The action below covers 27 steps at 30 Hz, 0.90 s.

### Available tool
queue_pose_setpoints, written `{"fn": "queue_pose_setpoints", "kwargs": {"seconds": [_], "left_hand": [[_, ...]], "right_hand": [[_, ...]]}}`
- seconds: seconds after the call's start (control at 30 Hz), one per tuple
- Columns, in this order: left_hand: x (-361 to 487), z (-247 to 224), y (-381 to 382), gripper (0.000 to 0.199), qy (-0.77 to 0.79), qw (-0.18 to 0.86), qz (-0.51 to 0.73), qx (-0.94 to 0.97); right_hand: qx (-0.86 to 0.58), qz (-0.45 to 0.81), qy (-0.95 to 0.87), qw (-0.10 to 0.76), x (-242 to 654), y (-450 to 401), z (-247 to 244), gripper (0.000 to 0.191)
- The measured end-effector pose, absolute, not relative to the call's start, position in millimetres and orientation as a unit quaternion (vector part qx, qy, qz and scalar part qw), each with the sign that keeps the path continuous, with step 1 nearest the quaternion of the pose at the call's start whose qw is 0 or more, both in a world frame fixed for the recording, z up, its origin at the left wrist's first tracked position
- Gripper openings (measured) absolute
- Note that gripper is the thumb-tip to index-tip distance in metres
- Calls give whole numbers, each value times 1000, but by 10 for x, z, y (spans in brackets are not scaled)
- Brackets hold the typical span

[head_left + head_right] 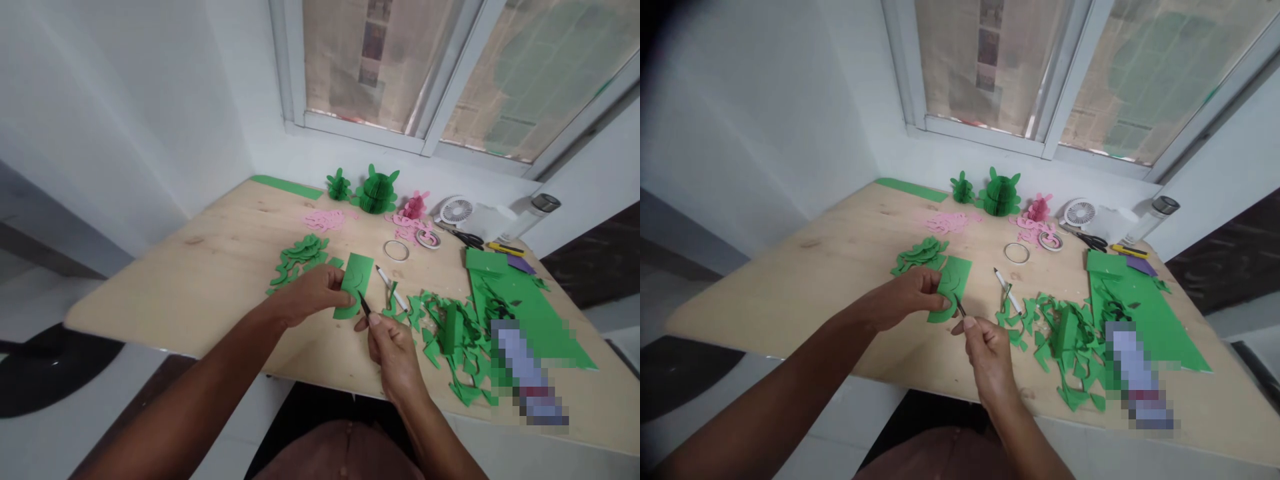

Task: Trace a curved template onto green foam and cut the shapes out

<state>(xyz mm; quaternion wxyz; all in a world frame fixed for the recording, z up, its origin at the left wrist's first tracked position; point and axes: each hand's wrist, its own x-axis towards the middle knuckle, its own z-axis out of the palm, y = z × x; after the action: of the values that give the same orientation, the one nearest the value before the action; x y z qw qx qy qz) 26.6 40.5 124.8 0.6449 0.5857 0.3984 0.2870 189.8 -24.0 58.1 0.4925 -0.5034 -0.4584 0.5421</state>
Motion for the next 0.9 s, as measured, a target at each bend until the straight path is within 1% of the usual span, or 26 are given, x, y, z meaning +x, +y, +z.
{"fn": "queue_pose_setpoints", "kwargs": {"seconds": [0.13,0.23,0.33,0.57,0.8,0.9], "left_hand": [[275,1273,409,13,407,639,272,594],[286,1288,395,10,403,642,276,591],[302,1286,358,9,406,648,301,570],[340,1242,288,17,423,632,350,546],[377,1283,280,23,412,632,331,567],[395,1292,272,21,396,640,324,573]], "right_hand": [[-504,538,-462,493,1912,-249,573,48],[-502,538,-458,499,1921,-254,563,48],[-498,539,-454,505,1930,-255,554,47],[-499,547,-446,503,1943,-268,566,46],[-498,534,-462,503,1981,-329,613,45],[-497,533,-460,507,1992,-354,611,45]]}}
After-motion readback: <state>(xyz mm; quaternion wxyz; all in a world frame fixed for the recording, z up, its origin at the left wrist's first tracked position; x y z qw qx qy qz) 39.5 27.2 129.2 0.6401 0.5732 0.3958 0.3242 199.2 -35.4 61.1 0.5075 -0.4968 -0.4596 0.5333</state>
